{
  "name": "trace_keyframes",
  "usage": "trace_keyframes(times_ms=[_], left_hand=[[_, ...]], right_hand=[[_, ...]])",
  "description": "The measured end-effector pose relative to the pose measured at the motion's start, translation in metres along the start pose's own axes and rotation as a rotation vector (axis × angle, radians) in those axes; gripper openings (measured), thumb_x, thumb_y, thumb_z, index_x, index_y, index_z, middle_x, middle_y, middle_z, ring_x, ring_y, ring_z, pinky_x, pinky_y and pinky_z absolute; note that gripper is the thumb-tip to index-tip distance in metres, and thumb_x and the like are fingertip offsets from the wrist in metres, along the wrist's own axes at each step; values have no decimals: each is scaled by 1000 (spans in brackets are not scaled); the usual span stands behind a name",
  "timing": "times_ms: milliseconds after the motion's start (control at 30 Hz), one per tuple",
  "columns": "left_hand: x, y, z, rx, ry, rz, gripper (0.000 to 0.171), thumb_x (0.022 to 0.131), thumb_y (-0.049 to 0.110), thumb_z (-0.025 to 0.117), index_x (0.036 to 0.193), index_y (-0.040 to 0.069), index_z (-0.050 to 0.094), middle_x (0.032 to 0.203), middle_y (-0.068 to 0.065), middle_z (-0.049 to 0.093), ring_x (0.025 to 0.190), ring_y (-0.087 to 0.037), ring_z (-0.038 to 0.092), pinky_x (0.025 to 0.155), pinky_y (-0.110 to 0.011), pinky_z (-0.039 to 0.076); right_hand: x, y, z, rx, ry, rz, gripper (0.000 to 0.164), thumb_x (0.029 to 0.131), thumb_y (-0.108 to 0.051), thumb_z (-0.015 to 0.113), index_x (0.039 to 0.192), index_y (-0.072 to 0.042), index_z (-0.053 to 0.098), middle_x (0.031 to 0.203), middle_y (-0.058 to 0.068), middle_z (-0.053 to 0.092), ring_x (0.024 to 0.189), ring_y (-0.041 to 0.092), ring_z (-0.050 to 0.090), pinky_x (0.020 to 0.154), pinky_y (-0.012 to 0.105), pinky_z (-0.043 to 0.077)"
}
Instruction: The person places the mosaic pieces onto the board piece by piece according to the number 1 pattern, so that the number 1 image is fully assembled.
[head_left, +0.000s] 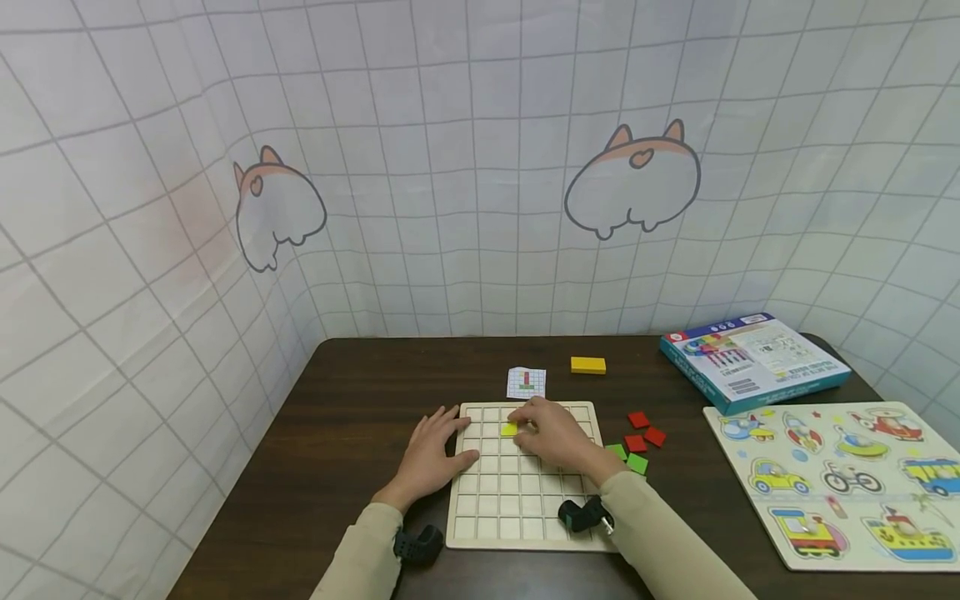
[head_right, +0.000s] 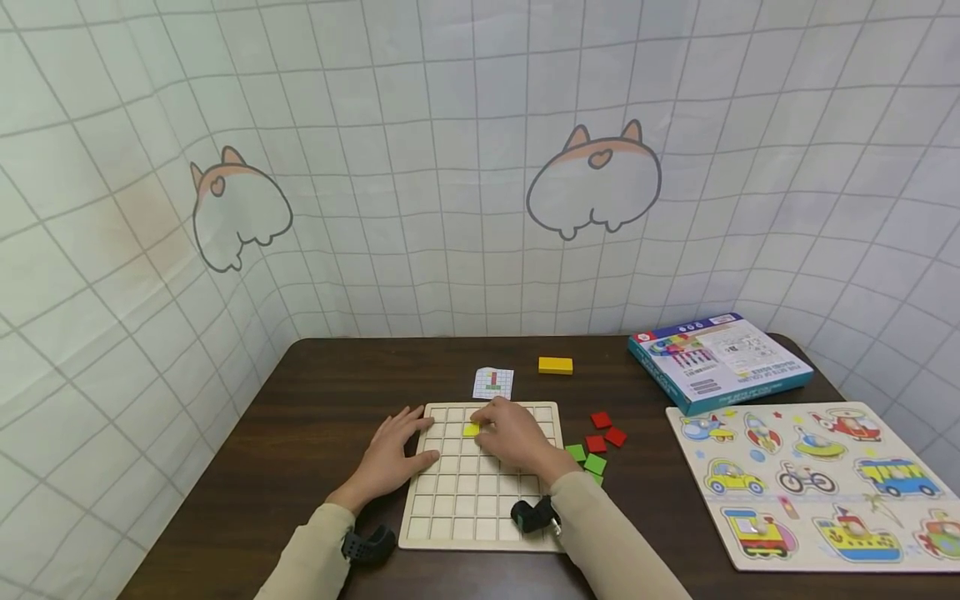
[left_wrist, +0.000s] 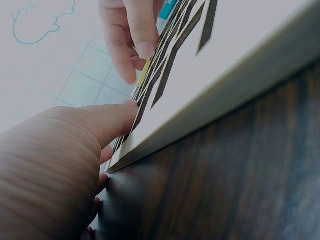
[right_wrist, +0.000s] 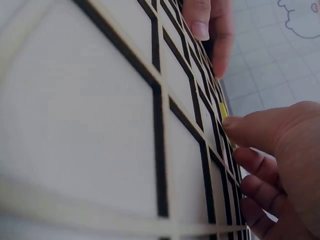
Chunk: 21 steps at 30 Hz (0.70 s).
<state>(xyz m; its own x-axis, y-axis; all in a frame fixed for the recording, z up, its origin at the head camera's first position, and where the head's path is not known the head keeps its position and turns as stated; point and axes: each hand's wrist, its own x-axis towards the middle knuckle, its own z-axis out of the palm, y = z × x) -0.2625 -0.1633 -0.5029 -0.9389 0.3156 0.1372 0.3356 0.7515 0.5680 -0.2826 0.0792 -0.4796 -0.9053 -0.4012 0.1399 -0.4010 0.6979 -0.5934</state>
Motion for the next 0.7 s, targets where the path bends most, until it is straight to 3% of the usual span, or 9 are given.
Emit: trace_keyframes(times_ms=[200,333,700], left_hand=[[0,-1,1,5,6,5,58,91,41,68,139,12,54,155,-10,36,147,-32,23,119,-56,10],[-3,-2,0,-9,12,15,58,91,39,68,139,11,54,155,-11,36,146,-33,23,120,-56,10],[-3,-1,-1,-14,-2,23,59,92,40,67,140,11,52,156,-11,34,147,-32,21,120,-55,9]], right_hand=[[-11,5,-8,45,19,-36,30,92,-18,67,121,-12,69,112,-1,66,95,15,60,85,39,53],[-21,7,-20,114,11,-41,29,95,-19,65,122,-9,68,115,3,66,98,19,60,84,41,53],[-39,31,-48,127,30,23,33,96,-20,63,126,-6,65,125,9,63,109,31,60,90,46,53]])
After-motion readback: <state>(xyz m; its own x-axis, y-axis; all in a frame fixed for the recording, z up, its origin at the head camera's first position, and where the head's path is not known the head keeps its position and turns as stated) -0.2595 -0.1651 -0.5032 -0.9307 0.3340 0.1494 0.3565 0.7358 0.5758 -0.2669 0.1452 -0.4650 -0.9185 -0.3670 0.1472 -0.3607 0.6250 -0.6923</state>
